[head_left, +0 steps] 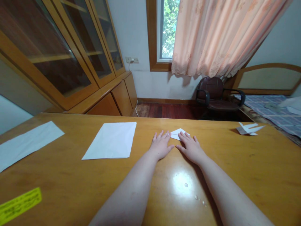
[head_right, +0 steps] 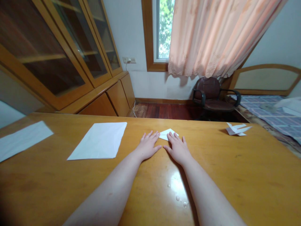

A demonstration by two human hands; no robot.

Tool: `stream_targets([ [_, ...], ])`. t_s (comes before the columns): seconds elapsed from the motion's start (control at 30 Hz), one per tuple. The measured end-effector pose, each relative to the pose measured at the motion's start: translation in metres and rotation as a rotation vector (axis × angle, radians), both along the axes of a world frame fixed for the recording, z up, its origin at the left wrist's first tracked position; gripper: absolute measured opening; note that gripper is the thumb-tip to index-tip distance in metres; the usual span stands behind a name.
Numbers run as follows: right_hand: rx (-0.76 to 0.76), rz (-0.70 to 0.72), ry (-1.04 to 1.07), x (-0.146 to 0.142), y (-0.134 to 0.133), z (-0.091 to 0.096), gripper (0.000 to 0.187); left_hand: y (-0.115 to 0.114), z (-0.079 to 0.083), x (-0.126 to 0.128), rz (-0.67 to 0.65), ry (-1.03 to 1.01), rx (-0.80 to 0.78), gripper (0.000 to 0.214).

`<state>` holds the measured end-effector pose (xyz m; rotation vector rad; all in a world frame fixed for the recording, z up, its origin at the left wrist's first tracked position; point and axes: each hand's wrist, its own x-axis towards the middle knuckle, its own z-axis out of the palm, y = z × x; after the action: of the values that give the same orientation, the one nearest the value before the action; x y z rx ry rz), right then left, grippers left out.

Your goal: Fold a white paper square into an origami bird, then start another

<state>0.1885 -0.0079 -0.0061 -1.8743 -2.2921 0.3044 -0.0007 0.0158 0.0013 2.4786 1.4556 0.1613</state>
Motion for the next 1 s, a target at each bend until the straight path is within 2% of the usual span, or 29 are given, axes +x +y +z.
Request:
stream_targets([
  [1.0,-0.006,-0.012,0.027,-0.001,-0.0015,0.0022,0.061,-0.0007,0.0031,-0.0002,0.018,-0.038,-0.026,0.065],
])
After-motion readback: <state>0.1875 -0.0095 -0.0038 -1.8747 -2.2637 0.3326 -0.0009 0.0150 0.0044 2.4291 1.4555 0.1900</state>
